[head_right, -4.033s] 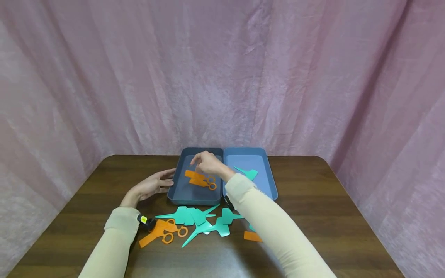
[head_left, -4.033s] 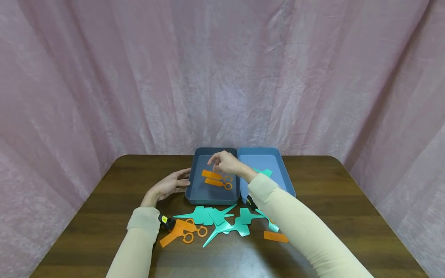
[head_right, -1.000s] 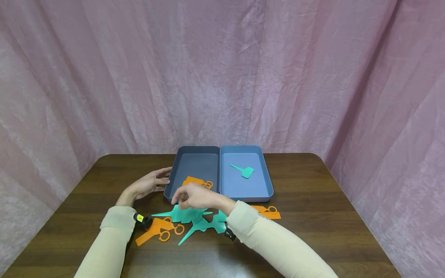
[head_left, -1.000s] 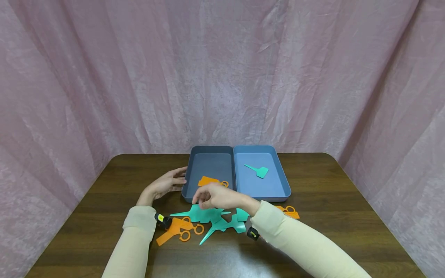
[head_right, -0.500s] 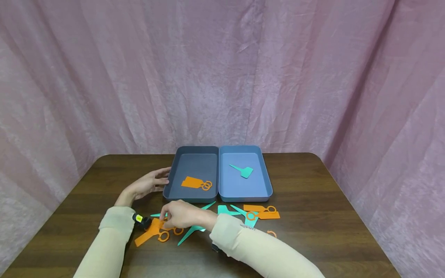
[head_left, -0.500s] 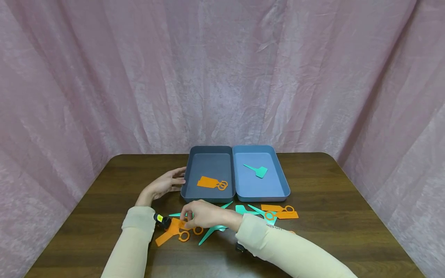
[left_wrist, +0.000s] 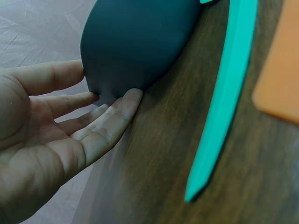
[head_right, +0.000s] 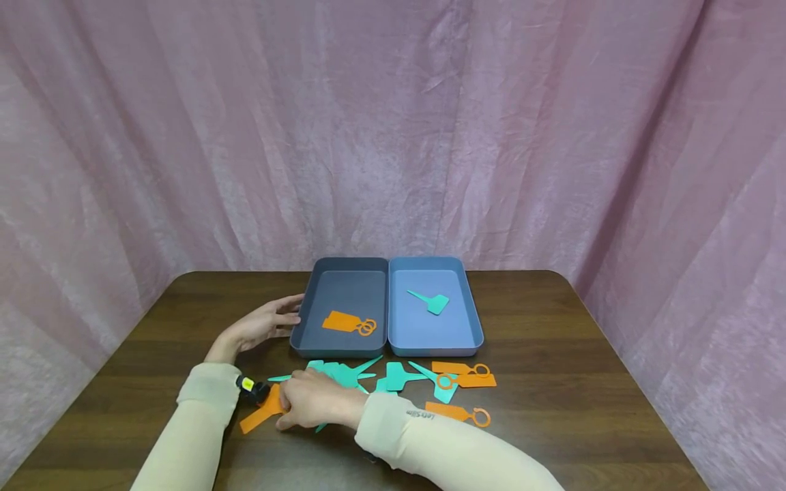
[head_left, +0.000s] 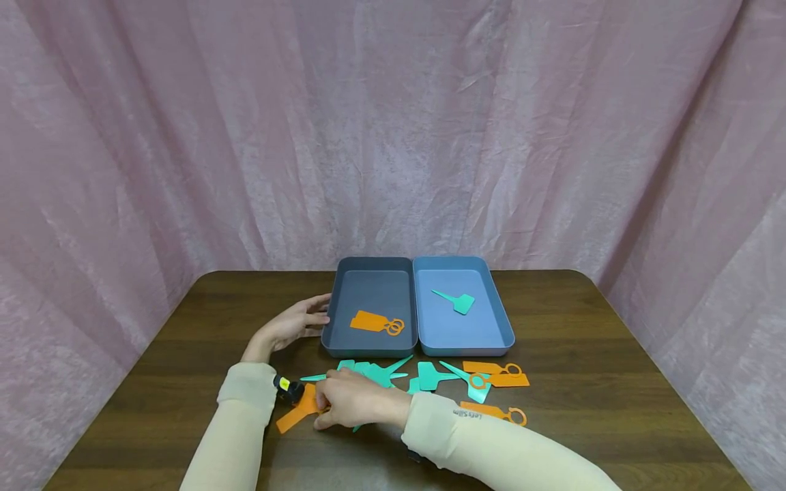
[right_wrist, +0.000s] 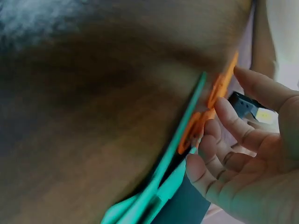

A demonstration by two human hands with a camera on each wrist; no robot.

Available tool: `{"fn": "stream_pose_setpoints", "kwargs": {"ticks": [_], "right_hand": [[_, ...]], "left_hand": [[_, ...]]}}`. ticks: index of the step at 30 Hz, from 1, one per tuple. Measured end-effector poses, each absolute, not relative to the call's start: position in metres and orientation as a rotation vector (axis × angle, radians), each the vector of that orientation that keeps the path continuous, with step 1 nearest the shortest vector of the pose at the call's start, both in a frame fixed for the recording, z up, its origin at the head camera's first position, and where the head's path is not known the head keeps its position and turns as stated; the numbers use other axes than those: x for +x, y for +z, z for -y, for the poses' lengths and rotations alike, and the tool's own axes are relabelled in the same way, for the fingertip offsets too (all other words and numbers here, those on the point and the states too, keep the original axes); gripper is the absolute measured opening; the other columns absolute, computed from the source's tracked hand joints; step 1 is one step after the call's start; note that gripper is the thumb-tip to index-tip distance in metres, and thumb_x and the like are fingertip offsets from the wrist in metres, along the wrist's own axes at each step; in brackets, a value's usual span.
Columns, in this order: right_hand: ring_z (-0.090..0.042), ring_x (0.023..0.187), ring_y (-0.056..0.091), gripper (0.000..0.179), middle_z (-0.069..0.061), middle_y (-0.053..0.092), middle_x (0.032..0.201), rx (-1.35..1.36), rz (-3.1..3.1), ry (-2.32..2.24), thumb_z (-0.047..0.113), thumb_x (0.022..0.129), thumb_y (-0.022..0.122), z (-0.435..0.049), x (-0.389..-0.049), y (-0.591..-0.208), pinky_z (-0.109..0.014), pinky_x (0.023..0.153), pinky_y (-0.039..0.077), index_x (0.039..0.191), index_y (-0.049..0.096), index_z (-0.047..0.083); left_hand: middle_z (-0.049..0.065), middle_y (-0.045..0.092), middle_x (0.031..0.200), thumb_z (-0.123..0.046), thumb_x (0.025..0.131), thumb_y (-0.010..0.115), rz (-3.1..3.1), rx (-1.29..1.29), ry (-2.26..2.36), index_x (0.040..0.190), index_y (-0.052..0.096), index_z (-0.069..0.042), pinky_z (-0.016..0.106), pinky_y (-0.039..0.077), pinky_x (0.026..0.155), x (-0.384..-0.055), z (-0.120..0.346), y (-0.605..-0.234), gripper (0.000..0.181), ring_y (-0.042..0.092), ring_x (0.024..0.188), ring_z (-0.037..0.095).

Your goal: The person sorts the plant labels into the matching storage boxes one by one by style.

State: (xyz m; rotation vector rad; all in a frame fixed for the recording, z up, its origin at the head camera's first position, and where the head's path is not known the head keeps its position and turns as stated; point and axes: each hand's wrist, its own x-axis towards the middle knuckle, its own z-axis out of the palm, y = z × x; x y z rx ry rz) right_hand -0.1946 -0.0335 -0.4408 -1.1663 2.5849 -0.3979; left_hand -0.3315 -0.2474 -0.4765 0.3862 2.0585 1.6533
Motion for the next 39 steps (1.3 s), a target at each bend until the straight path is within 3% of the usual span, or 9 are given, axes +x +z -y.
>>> {"fn": "stream_pose_setpoints", "kwargs": {"ticks": [17, 25, 28, 34, 39], "right_hand": [[-0.004, 0.077, 0.045, 0.02, 0.013, 0.05, 0.081, -1.213, -2.558, -0.326, 0.023, 0.09, 0.084, 0.02, -0.196, -0.44, -0.017, 0.072, 0.036, 0.088, 0.064, 0.021], [-0.005, 0.08, 0.047, 0.018, 0.012, 0.052, 0.085, -1.199, -2.472, -0.33, 0.01, 0.089, 0.082, 0.008, -0.199, -0.434, -0.017, 0.077, 0.039, 0.091, 0.068, 0.02], [-0.004, 0.082, 0.048, 0.015, 0.012, 0.054, 0.089, -1.196, -2.487, -0.313, 0.012, 0.091, 0.081, 0.01, -0.198, -0.433, -0.017, 0.078, 0.041, 0.096, 0.07, 0.021], [-0.006, 0.084, 0.046, 0.019, 0.011, 0.054, 0.095, -1.221, -2.529, -0.326, 0.032, 0.094, 0.08, 0.023, -0.191, -0.441, -0.018, 0.075, 0.04, 0.105, 0.068, 0.022], [-0.007, 0.081, 0.044, 0.016, 0.011, 0.053, 0.09, -1.239, -2.566, -0.325, 0.027, 0.093, 0.081, 0.029, -0.185, -0.446, -0.017, 0.072, 0.037, 0.096, 0.067, 0.022]], "left_hand": [[0.026, 0.016, 0.169, -0.008, 0.11, 0.05, -2.051, 0.378, 1.662, 0.167, 0.013, -0.003, 0.061, 0.036, 0.118, -0.332, 0.244, -0.473, 0.069, 0.024, 0.153, 0.046], [0.026, 0.017, 0.169, -0.008, 0.11, 0.05, -2.048, 0.38, 1.662, 0.167, 0.013, -0.003, 0.06, 0.036, 0.118, -0.333, 0.247, -0.475, 0.068, 0.022, 0.154, 0.046], [0.027, 0.018, 0.169, -0.008, 0.11, 0.05, -2.05, 0.385, 1.662, 0.167, 0.013, -0.003, 0.06, 0.036, 0.118, -0.333, 0.248, -0.475, 0.068, 0.024, 0.153, 0.046], [0.025, 0.019, 0.169, -0.008, 0.11, 0.05, -2.058, 0.371, 1.659, 0.167, 0.014, -0.004, 0.059, 0.037, 0.118, -0.331, 0.248, -0.476, 0.068, 0.028, 0.151, 0.045], [0.025, 0.02, 0.168, -0.008, 0.11, 0.05, -2.054, 0.373, 1.661, 0.167, 0.014, -0.005, 0.058, 0.037, 0.118, -0.332, 0.247, -0.475, 0.068, 0.028, 0.152, 0.044]]}}
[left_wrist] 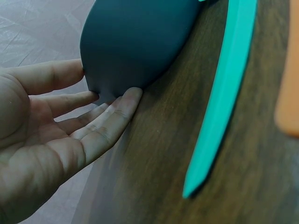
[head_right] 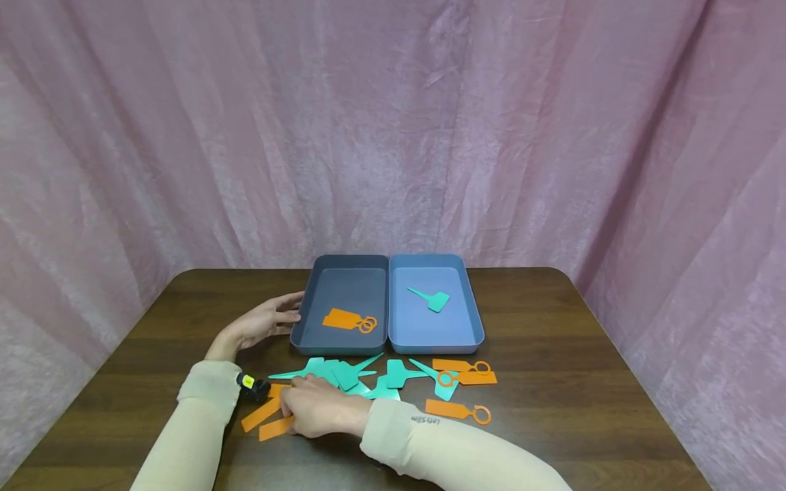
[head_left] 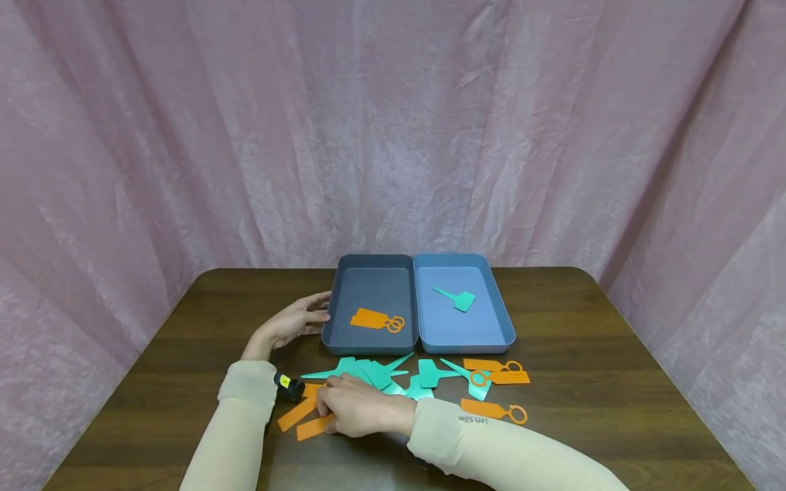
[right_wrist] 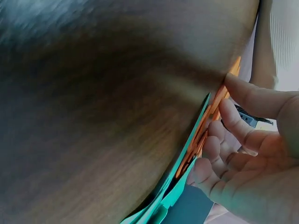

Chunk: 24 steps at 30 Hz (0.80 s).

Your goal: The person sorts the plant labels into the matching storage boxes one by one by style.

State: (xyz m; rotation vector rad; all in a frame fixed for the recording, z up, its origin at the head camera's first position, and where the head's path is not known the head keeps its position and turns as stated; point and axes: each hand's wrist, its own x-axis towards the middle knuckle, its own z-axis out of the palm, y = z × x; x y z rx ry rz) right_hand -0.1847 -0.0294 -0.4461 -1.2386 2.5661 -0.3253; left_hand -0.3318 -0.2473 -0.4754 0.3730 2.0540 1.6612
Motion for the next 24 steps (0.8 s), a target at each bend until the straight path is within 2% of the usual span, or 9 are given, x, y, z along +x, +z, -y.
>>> {"fn": "stream_pose_setpoints", "kwargs": {"ticks": [5, 10, 24], "right_hand": [[-0.005, 0.082, 0.048, 0.016, 0.012, 0.054, 0.087, -1.266, -2.577, -0.367, 0.017, 0.09, 0.084, 0.0314, -0.1837, -0.4464, -0.016, 0.074, 0.039, 0.088, 0.069, 0.022], [-0.006, 0.086, 0.052, 0.018, 0.011, 0.06, 0.092, -1.255, -2.564, -0.371, 0.009, 0.089, 0.082, 0.0327, -0.1838, -0.4464, -0.018, 0.079, 0.043, 0.1, 0.072, 0.02], [-0.009, 0.086, 0.045, 0.017, 0.009, 0.055, 0.094, -1.182, -2.564, -0.284, 0.01, 0.092, 0.079, 0.0311, -0.1798, -0.445, -0.021, 0.078, 0.039, 0.095, 0.066, 0.021]], "left_hand": [[0.025, 0.018, 0.169, -0.007, 0.11, 0.05, -2.05, 0.383, 1.665, 0.167, 0.013, -0.004, 0.06, 0.036, 0.118, -0.3316, 0.247, -0.4753, 0.068, 0.025, 0.153, 0.045], [0.026, 0.017, 0.169, -0.007, 0.11, 0.05, -2.047, 0.394, 1.663, 0.167, 0.012, -0.003, 0.06, 0.036, 0.118, -0.3315, 0.2468, -0.4759, 0.068, 0.022, 0.154, 0.046], [0.026, 0.017, 0.169, -0.008, 0.11, 0.049, -2.055, 0.381, 1.664, 0.167, 0.013, -0.004, 0.061, 0.036, 0.118, -0.3318, 0.2468, -0.4759, 0.068, 0.026, 0.152, 0.047]]}}
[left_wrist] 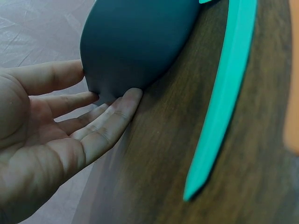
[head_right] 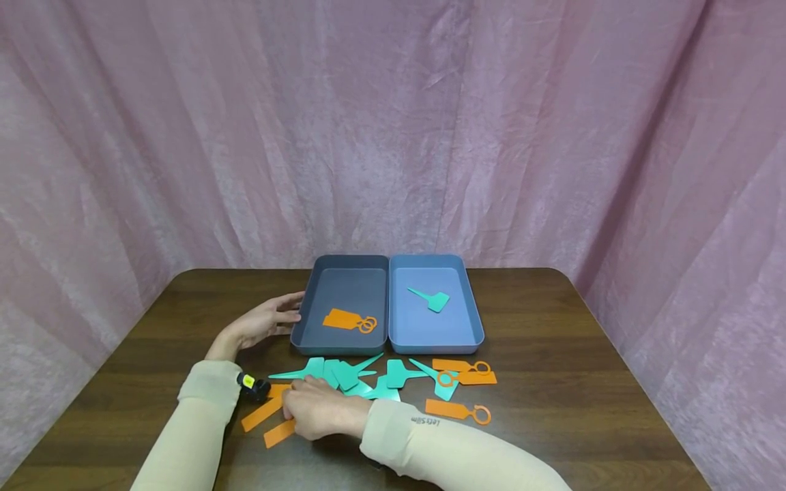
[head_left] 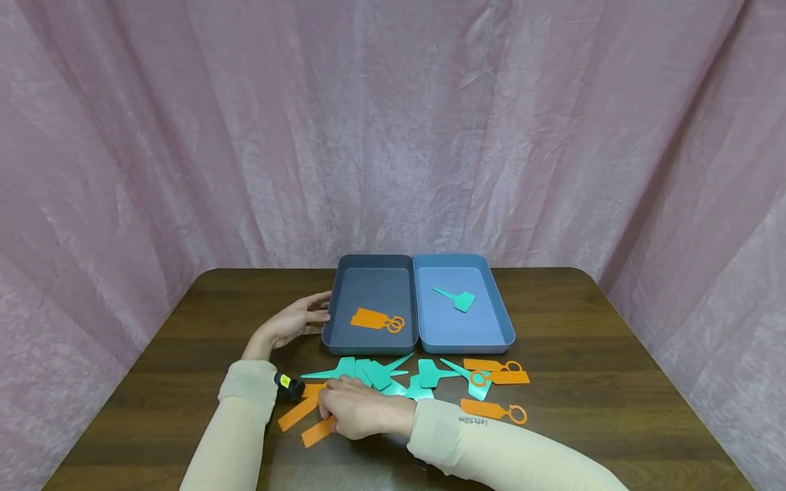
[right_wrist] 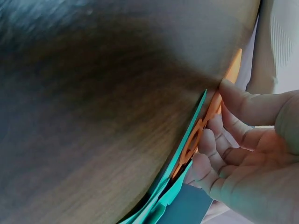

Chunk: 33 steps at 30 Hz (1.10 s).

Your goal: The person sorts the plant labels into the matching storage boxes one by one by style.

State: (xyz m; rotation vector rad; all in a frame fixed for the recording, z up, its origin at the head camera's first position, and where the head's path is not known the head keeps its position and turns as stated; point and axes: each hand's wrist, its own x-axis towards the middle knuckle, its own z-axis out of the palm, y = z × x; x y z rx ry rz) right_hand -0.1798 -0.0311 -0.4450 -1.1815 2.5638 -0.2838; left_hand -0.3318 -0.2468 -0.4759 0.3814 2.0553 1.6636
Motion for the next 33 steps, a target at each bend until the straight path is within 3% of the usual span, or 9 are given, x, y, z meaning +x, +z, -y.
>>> {"fn": "stream_pose_setpoints", "kwargs": {"ticks": [7, 14, 20, 23, 28, 33], "right_hand": [[-0.008, 0.086, 0.045, 0.019, 0.01, 0.057, 0.096, -1.204, -2.523, -0.324, 0.01, 0.093, 0.079, 0.03, -0.183, -0.446, -0.02, 0.08, 0.04, 0.103, 0.067, 0.02], [-0.004, 0.079, 0.048, 0.022, 0.014, 0.057, 0.085, -1.278, -2.51, -0.407, 0.003, 0.089, 0.079, 0.026, -0.188, -0.442, -0.017, 0.073, 0.038, 0.089, 0.071, 0.023], [0.0, 0.074, 0.05, 0.019, 0.015, 0.062, 0.078, -1.236, -2.521, -0.54, 0.003, 0.094, 0.075, 0.018, -0.193, -0.433, -0.023, 0.078, 0.036, 0.089, 0.072, 0.022], [0.0, 0.072, 0.051, 0.019, 0.013, 0.063, 0.078, -1.194, -2.534, -0.608, 0.002, 0.094, 0.074, 0.013, -0.196, -0.428, -0.019, 0.076, 0.04, 0.091, 0.073, 0.02], [-0.005, 0.063, 0.053, 0.016, 0.008, 0.06, 0.074, -1.09, -2.501, -0.774, -0.002, 0.095, 0.071, 0.002, -0.204, -0.42, -0.017, 0.061, 0.048, 0.095, 0.073, 0.013], [-0.007, 0.066, 0.054, 0.014, 0.006, 0.062, 0.075, -1.026, -2.463, -0.912, -0.003, 0.094, 0.073, -0.014, -0.215, -0.413, -0.02, 0.065, 0.05, 0.095, 0.073, 0.011]], "left_hand": [[0.025, 0.016, 0.17, -0.007, 0.11, 0.049, -2.049, 0.381, 1.666, 0.167, 0.012, -0.004, 0.061, 0.035, 0.118, -0.331, 0.247, -0.476, 0.068, 0.023, 0.153, 0.046], [0.026, 0.017, 0.169, -0.008, 0.11, 0.05, -2.061, 0.386, 1.662, 0.167, 0.013, -0.004, 0.06, 0.037, 0.117, -0.333, 0.248, -0.478, 0.068, 0.029, 0.151, 0.047], [0.025, 0.016, 0.169, -0.008, 0.11, 0.05, -2.061, 0.386, 1.659, 0.167, 0.013, -0.004, 0.061, 0.036, 0.118, -0.333, 0.248, -0.477, 0.068, 0.024, 0.153, 0.046], [0.026, 0.016, 0.169, -0.008, 0.11, 0.049, -2.06, 0.393, 1.659, 0.167, 0.013, -0.003, 0.061, 0.035, 0.118, -0.332, 0.248, -0.477, 0.068, 0.022, 0.154, 0.046], [0.026, 0.017, 0.169, -0.008, 0.11, 0.049, -2.062, 0.383, 1.66, 0.167, 0.013, -0.004, 0.061, 0.035, 0.118, -0.331, 0.247, -0.476, 0.067, 0.024, 0.153, 0.047], [0.026, 0.016, 0.169, -0.008, 0.11, 0.049, -2.067, 0.367, 1.657, 0.167, 0.013, -0.003, 0.061, 0.036, 0.118, -0.331, 0.247, -0.476, 0.068, 0.031, 0.149, 0.048]]}}
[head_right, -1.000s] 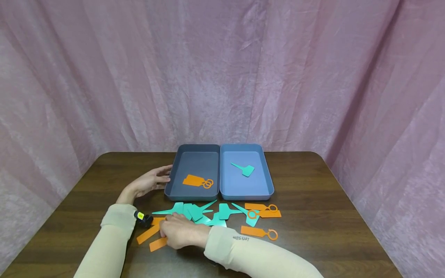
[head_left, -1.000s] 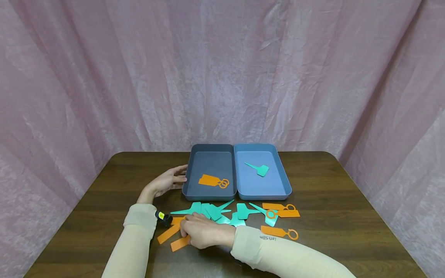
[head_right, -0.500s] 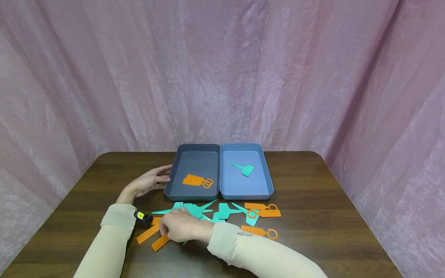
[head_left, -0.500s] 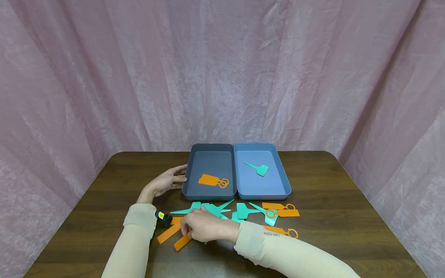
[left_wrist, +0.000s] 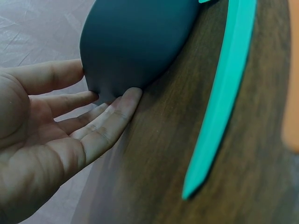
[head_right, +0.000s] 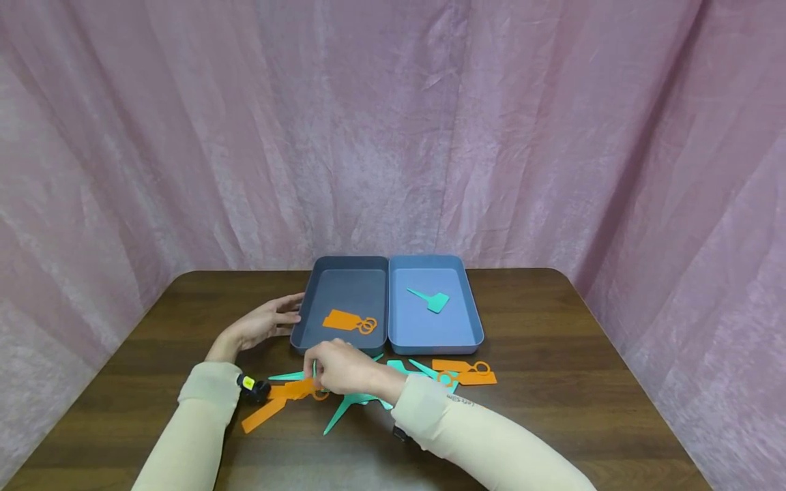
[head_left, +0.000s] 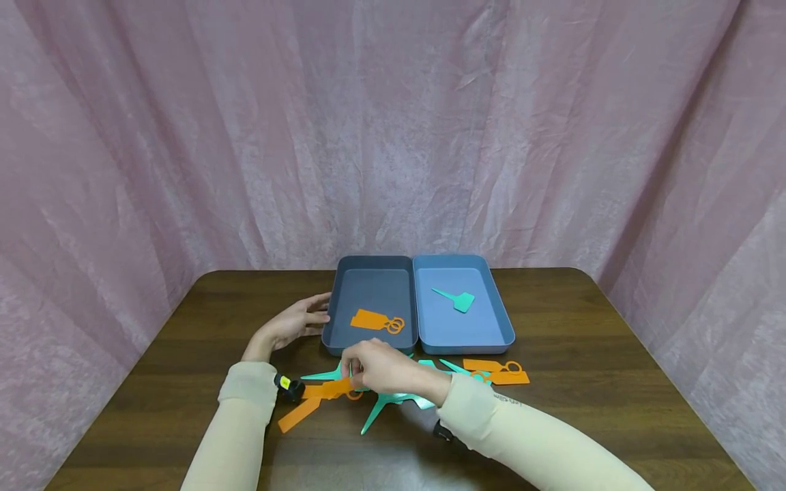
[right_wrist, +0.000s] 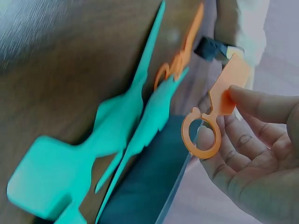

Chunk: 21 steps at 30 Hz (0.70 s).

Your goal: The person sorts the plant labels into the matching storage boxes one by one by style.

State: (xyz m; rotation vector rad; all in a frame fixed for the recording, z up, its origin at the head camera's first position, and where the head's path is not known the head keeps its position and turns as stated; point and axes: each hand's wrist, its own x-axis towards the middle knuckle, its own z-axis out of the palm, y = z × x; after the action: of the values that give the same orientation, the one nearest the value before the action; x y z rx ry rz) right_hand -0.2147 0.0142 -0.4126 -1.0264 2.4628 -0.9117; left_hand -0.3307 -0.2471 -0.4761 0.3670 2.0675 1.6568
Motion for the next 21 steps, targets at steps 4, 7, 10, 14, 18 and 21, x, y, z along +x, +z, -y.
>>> {"fn": "stream_pose_setpoints", "kwargs": {"ticks": [4, 7, 10, 14, 18, 21], "right_hand": [[-0.016, 0.07, 0.059, 0.013, 0.0, 0.065, 0.078, -0.965, -2.405, -1.039, -0.003, 0.095, 0.071, -0.029, -0.225, -0.408, -0.023, 0.064, 0.051, 0.094, 0.072, 0.01], [-0.022, 0.072, 0.062, 0.012, -0.003, 0.068, 0.079, -0.963, -2.405, -1.1, -0.004, 0.095, 0.071, -0.039, -0.233, -0.403, -0.025, 0.064, 0.051, 0.094, 0.072, 0.008], [-0.024, 0.074, 0.064, 0.011, -0.003, 0.068, 0.08, -0.961, -2.432, -1.143, -0.003, 0.095, 0.071, -0.049, -0.241, -0.396, -0.026, 0.064, 0.052, 0.094, 0.073, 0.007], [-0.035, 0.073, 0.065, 0.01, -0.005, 0.068, 0.081, -0.907, -2.431, -1.207, -0.004, 0.096, 0.069, -0.061, -0.25, -0.388, -0.03, 0.061, 0.053, 0.095, 0.072, 0.006], [-0.032, 0.072, 0.066, 0.007, -0.008, 0.07, 0.084, -0.853, -2.413, -1.267, -0.004, 0.097, 0.067, -0.071, -0.257, -0.38, -0.035, 0.059, 0.055, 0.099, 0.071, 0.002], [-0.02, 0.072, 0.066, 0.008, -0.011, 0.072, 0.087, -0.846, -2.429, -1.279, -0.004, 0.098, 0.067, -0.076, -0.263, -0.375, -0.037, 0.062, 0.056, 0.102, 0.071, 0.002]], "left_hand": [[0.027, 0.017, 0.169, -0.008, 0.109, 0.05, -2.066, 0.349, 1.665, 0.167, 0.014, -0.003, 0.061, 0.036, 0.118, -0.331, 0.247, -0.477, 0.068, 0.035, 0.147, 0.047], [0.027, 0.018, 0.168, -0.007, 0.109, 0.05, -2.054, 0.357, 1.678, 0.166, 0.014, -0.002, 0.06, 0.036, 0.118, -0.332, 0.247, -0.478, 0.068, 0.037, 0.146, 0.046], [0.027, 0.018, 0.168, -0.006, 0.109, 0.049, -2.04, 0.367, 1.69, 0.166, 0.013, -0.001, 0.06, 0.036, 0.118, -0.333, 0.248, -0.478, 0.068, 0.037, 0.147, 0.046], [0.027, 0.018, 0.169, -0.006, 0.109, 0.049, -2.03, 0.364, 1.692, 0.166, 0.013, -0.002, 0.06, 0.036, 0.118, -0.331, 0.248, -0.478, 0.068, 0.034, 0.148, 0.046], [0.027, 0.018, 0.168, -0.006, 0.11, 0.048, -2.026, 0.367, 1.693, 0.166, 0.012, -0.002, 0.06, 0.036, 0.118, -0.331, 0.247, -0.477, 0.067, 0.03, 0.15, 0.047], [0.027, 0.018, 0.169, -0.006, 0.11, 0.049, -2.029, 0.369, 1.69, 0.166, 0.013, -0.002, 0.061, 0.036, 0.118, -0.331, 0.246, -0.476, 0.067, 0.027, 0.152, 0.046]]}}
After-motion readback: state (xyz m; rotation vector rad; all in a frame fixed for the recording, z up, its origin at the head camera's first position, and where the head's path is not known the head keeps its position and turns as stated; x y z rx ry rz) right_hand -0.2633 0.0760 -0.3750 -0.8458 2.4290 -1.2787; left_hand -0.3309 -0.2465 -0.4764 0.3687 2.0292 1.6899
